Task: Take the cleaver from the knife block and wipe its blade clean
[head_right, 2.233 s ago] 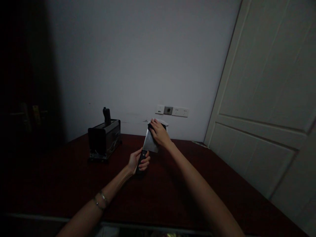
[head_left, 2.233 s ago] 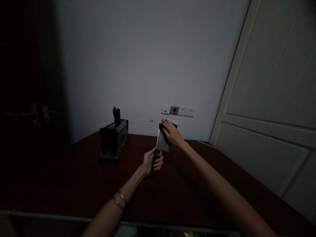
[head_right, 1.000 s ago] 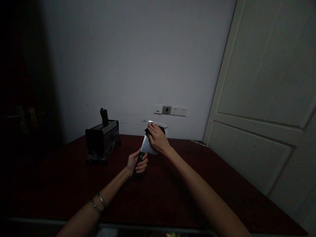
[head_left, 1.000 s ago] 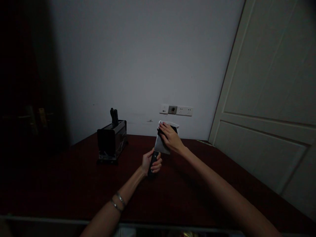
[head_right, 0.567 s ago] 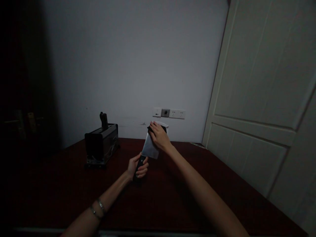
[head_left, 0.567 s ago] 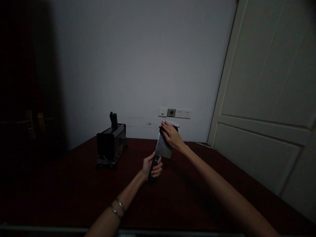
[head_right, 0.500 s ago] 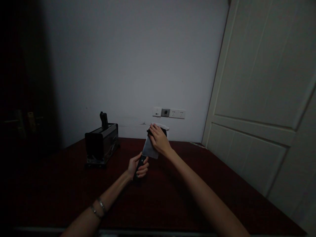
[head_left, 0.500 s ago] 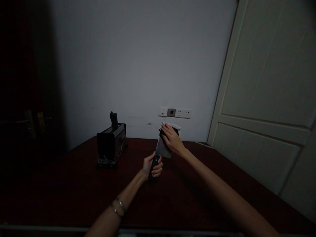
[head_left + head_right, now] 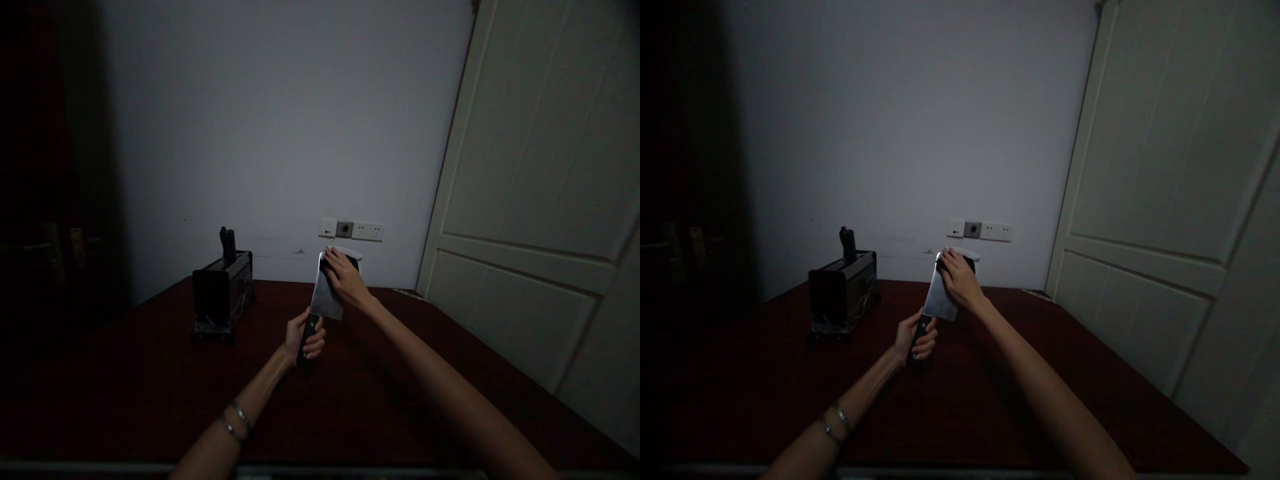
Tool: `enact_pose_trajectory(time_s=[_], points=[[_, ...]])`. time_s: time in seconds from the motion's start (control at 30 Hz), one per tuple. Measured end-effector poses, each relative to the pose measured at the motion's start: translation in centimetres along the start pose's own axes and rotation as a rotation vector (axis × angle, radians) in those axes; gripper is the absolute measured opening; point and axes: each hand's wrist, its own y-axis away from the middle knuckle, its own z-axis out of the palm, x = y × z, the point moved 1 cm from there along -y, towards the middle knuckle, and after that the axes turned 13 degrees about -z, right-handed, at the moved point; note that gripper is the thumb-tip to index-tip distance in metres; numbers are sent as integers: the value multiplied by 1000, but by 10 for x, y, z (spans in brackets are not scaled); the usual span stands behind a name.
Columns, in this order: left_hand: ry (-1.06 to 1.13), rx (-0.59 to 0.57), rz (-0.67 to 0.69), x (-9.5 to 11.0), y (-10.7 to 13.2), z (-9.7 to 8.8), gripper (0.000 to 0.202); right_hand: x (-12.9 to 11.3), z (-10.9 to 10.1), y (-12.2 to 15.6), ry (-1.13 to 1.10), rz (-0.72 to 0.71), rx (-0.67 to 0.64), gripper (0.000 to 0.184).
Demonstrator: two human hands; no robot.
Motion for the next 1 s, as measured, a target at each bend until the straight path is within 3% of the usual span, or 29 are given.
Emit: enact_pose_trajectory(time_s=[0.2,0.43,0.5,0.7,0.93,1.0], points=[[25,26,26,-1,-1,-5,43,-52,11,32,-66,-107,-145,44],[3,14,3,-3,-3,-1,45,-10,10,-2,-2,-65,-76,41],[7,20,4,-3,-3,-1,46,-11,12,-3,0,-48,-63,41],[32,38,47,-2,-2,-7,46,-47,18,26,-65,-116,-146,42],[9,2,6,-4,-3,-5,44,-7,11,-8,16,-48,-92,41],[24,15,12,-5,-3,-6,43,-9,13,-8,18,-32,-93,41]])
